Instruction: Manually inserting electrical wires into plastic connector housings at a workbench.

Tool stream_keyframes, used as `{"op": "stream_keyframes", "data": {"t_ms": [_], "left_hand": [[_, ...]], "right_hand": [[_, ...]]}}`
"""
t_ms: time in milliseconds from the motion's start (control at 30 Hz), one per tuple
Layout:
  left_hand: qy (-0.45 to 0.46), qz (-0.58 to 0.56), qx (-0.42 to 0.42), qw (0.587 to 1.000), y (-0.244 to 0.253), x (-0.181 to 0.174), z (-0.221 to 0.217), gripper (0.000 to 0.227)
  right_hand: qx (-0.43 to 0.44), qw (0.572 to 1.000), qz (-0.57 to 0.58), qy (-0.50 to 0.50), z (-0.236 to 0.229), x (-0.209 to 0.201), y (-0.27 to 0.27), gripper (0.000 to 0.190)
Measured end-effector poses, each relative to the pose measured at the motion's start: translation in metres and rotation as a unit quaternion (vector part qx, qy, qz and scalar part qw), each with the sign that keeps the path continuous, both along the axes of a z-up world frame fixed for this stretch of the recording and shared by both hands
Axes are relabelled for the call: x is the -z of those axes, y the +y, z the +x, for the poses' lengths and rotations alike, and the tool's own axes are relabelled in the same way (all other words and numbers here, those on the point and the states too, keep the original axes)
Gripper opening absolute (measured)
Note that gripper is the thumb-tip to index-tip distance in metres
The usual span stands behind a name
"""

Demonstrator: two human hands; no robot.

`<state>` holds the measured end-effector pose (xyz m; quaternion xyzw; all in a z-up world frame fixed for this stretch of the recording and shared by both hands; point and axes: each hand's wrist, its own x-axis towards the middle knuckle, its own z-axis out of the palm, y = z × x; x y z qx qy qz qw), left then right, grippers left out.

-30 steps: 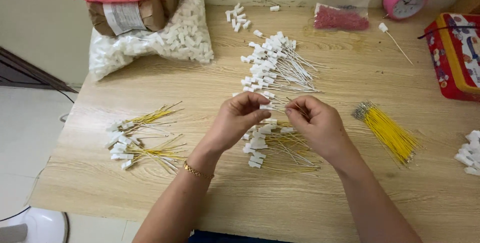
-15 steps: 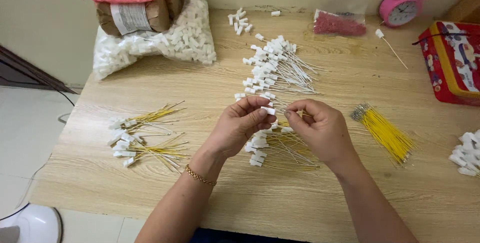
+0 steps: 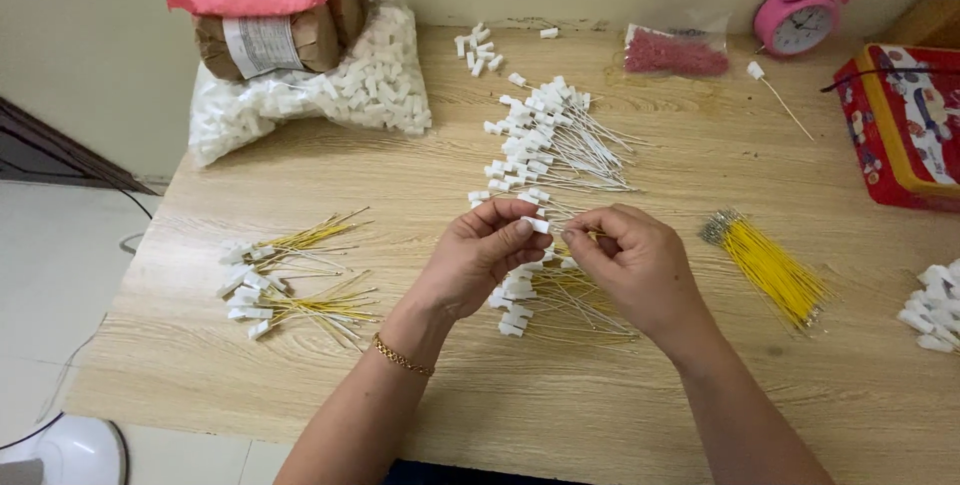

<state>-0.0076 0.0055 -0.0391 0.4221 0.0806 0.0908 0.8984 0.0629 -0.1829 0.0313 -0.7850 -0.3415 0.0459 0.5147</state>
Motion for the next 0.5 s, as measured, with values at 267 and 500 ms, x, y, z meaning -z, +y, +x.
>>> {"op": "stream_keyframes", "data": {"t_ms": [267, 500], "left_hand": [[-0.001, 0.000, 0.000, 1.000, -0.005, -0.009, -0.002, 0.020], [0.009, -0.001, 0.006, 1.000, -0.004, -0.004, 0.002, 0.020]], "right_hand": [[-0.001, 0.998, -0.013, 0.058, 0.003, 0.009, 0.000, 0.011], [0.000, 1.000, -0.012, 0.019, 0.008, 0.017, -0.001, 0.005]]}}
